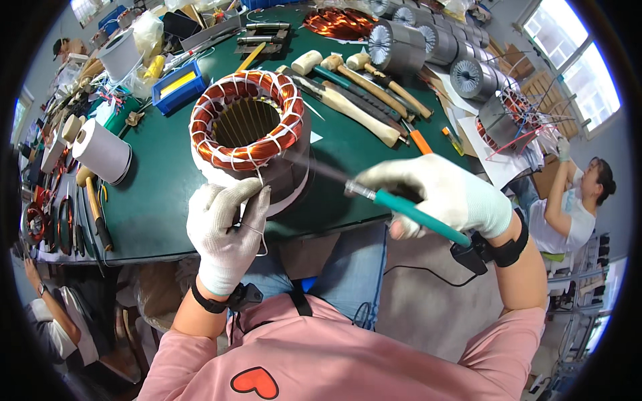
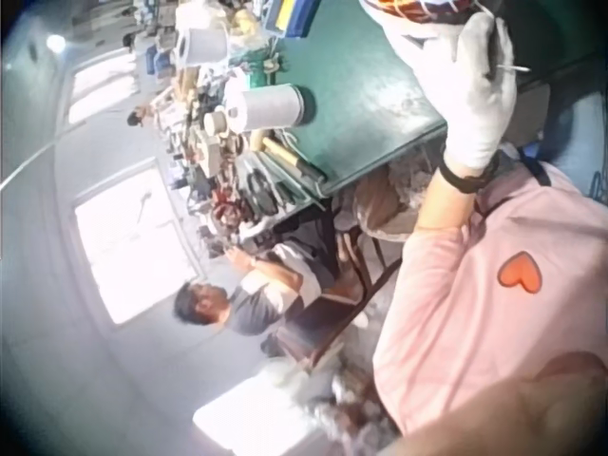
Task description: Winding copper wire onto a motor stator, securing it with string, and compacting the windings with a mallet.
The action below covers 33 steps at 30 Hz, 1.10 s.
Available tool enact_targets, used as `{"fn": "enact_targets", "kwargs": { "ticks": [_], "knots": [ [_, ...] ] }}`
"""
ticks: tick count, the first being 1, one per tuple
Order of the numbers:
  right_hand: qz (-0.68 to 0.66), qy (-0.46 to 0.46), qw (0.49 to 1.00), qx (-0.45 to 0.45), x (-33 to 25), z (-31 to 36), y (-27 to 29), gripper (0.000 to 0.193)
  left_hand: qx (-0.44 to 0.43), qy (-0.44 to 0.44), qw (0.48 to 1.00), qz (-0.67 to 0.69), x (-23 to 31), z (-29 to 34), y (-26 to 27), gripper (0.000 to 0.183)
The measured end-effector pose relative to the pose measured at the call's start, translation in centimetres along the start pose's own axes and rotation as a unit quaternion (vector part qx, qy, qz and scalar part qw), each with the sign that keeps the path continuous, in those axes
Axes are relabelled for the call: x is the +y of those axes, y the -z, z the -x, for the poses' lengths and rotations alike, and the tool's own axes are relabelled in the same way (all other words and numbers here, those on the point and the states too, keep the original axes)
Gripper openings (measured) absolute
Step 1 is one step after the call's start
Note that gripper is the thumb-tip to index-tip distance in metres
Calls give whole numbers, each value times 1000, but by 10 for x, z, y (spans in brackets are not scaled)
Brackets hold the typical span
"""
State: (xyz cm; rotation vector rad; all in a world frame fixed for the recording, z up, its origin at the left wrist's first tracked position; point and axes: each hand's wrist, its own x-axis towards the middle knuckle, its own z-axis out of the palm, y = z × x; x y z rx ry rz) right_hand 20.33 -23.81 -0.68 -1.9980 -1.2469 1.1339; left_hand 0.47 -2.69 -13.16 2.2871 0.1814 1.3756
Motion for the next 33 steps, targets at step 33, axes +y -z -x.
{"fn": "enact_targets", "kwargs": {
  "ticks": [33],
  "knots": [
    [516,-136,795,290,108,-35,-15,72,-187,112,976,13,-13,41,60,3]
  ]
}}
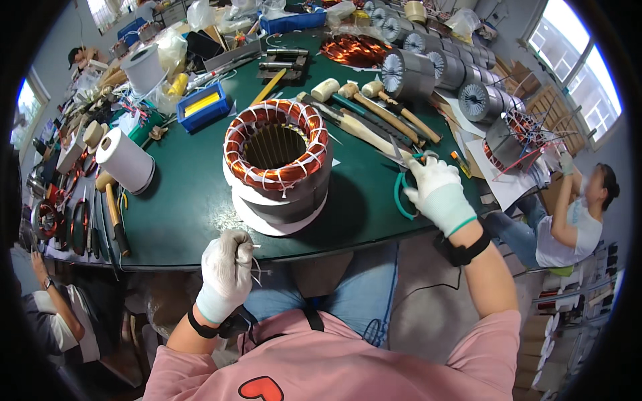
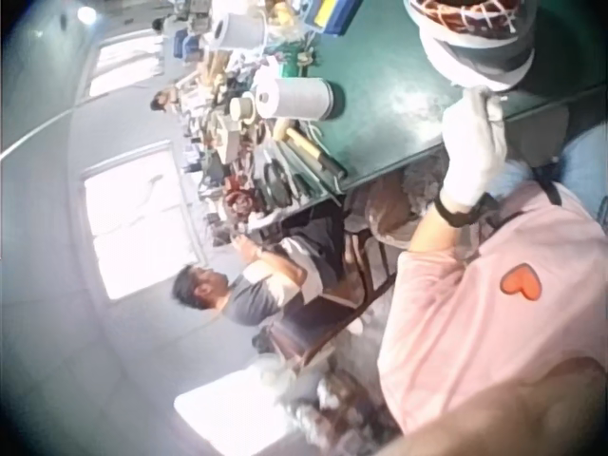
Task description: Winding copper wire onto a motor stator, securing it with string, and compacting the windings with a mallet.
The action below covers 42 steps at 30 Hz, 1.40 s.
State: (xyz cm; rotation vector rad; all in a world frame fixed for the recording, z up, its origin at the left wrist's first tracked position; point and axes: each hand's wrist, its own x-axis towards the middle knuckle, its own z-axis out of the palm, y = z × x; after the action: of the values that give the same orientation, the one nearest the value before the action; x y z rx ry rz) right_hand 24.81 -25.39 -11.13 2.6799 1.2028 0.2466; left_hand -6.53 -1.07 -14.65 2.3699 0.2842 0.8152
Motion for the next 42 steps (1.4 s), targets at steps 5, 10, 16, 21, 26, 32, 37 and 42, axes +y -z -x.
{"fn": "enact_targets", "kwargs": {
  "ticks": [5,10,16,21,26,32,37,42],
  "knots": [
    [-348,304,887,29,-64,30,66,31,50,-50,997,-28,7,1,31,21],
    [-398,418,804,-144,-152,95,74,27,6,-305,950,75,61,-32,-6,16],
    [-928,58,316,-188,-116,105,70,41,-34,-307,946,-104,29,-67,53,14],
    [-833,-98,534,111,-86,77,-10,52,83,-20,988,129,9,-178,97,11],
    [-617,-47,760,201,-91,35,-81,43,103,-142,976,127,-37,-334,139,27],
    [-464,48,849,248,-99,26,-88,37,257,-196,924,-203,-147,-452,118,30],
    [-430,35,870,240,-94,31,-89,37,220,-199,885,-359,-260,-460,47,41],
    [-398,85,882,235,-95,26,-83,36,-45,-52,928,-366,-259,-420,7,57]
  ]
}}
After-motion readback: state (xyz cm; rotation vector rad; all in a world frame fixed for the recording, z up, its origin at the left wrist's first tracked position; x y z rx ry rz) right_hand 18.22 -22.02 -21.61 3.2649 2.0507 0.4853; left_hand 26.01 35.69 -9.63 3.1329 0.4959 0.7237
